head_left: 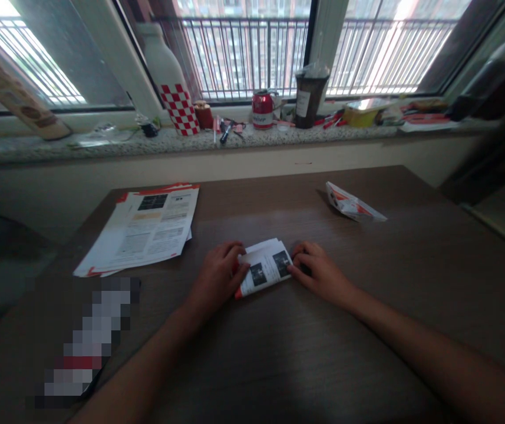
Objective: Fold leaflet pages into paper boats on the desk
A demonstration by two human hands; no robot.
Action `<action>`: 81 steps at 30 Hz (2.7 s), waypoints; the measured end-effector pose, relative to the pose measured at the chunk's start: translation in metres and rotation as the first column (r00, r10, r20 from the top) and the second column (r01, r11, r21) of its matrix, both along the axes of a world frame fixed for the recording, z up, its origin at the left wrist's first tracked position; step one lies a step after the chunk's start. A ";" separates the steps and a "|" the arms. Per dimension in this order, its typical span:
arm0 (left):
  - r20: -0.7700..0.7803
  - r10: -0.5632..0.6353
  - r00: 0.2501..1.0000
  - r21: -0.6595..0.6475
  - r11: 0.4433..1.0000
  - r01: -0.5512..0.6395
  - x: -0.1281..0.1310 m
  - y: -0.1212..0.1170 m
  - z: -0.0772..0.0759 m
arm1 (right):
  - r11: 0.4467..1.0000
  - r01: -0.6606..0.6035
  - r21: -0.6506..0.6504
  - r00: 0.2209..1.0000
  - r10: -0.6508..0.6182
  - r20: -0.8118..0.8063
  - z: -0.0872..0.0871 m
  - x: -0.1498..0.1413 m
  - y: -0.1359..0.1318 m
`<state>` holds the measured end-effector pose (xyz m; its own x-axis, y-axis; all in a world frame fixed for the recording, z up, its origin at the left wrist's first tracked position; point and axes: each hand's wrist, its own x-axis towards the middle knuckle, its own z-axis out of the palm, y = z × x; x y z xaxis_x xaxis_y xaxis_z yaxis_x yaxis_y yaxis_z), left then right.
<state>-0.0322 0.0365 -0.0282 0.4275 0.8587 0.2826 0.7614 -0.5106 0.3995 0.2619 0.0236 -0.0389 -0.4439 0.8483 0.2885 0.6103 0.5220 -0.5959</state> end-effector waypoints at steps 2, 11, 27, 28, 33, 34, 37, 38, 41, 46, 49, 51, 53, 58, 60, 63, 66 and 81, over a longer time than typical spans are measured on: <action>-0.012 -0.004 1.000 -0.003 1.000 0.004 0.000 0.001 -0.002 | 1.000 0.024 0.007 1.000 -0.024 -0.003 0.000 -0.001 0.000; 0.031 -0.001 1.000 -0.029 1.000 0.002 0.000 0.003 -0.007 | 0.994 0.109 -0.004 0.994 -0.109 0.008 -0.002 -0.004 0.001; 0.061 -0.083 0.995 -0.134 0.987 0.091 0.002 -0.008 0.007 | 0.999 -0.006 0.047 0.998 0.004 0.055 -0.003 -0.002 0.000; 0.061 -0.087 0.994 -0.143 0.985 0.095 0.003 -0.009 0.007 | 0.999 0.002 0.043 0.999 -0.004 0.049 -0.003 -0.002 0.000; 0.077 -0.099 0.992 -0.160 0.981 0.110 0.009 -0.013 0.011 | 0.999 0.031 0.033 0.999 -0.032 0.017 -0.003 -0.002 0.001; 0.084 -0.100 0.991 -0.160 0.981 0.112 0.010 -0.014 0.012 | 0.999 0.034 0.033 0.999 -0.035 0.011 -0.003 -0.002 0.001; 0.106 -0.104 0.989 -0.169 0.978 0.121 0.012 -0.015 0.013 | 0.998 0.050 0.022 0.999 -0.050 -0.018 -0.002 -0.002 0.002; 0.113 -0.107 0.988 -0.173 0.977 0.125 0.012 -0.015 0.013 | 0.998 0.058 0.016 0.998 -0.058 -0.026 -0.001 -0.002 0.003; 0.132 -0.116 0.985 -0.182 0.973 0.139 0.013 -0.015 0.012 | 0.997 0.078 0.014 0.997 -0.078 -0.018 -0.002 -0.001 0.005; 0.144 -0.124 0.982 -0.186 0.971 0.150 0.011 -0.014 0.009 | 0.997 0.067 0.033 0.998 -0.067 0.014 -0.009 0.000 0.008; 0.145 -0.126 0.982 -0.194 0.969 0.153 0.011 -0.013 0.008 | 0.997 0.065 0.035 0.998 -0.066 0.020 -0.010 -0.001 0.009; 0.146 -0.128 0.981 -0.199 0.968 0.156 0.010 -0.013 0.007 | 0.998 0.065 0.023 0.998 -0.066 0.026 -0.009 -0.001 0.008; 0.150 -0.127 0.981 -0.204 0.966 0.156 0.010 -0.013 0.006 | 0.998 0.065 0.007 0.997 -0.065 0.031 -0.007 -0.002 0.008; 0.146 -0.115 0.983 -0.237 0.960 0.148 0.011 -0.014 0.008 | 0.998 0.060 0.012 0.996 -0.060 0.060 -0.005 -0.004 0.005; 0.143 -0.115 0.983 -0.242 0.959 0.148 0.011 -0.015 0.009 | 0.999 0.048 0.013 0.997 -0.049 0.066 -0.004 -0.004 0.005; 0.150 -0.119 0.981 -0.240 0.959 0.153 0.011 -0.015 0.009 | 0.999 0.050 0.000 0.997 -0.050 0.063 -0.002 -0.004 0.004; 0.158 -0.118 0.980 -0.241 0.958 0.155 0.012 -0.015 0.009 | 0.999 0.049 -0.014 0.997 -0.048 0.058 0.001 -0.005 0.003; 0.178 -0.132 0.975 -0.245 0.954 0.173 0.013 -0.019 0.011 | 0.997 0.043 -0.060 0.999 -0.043 0.013 0.005 -0.007 0.001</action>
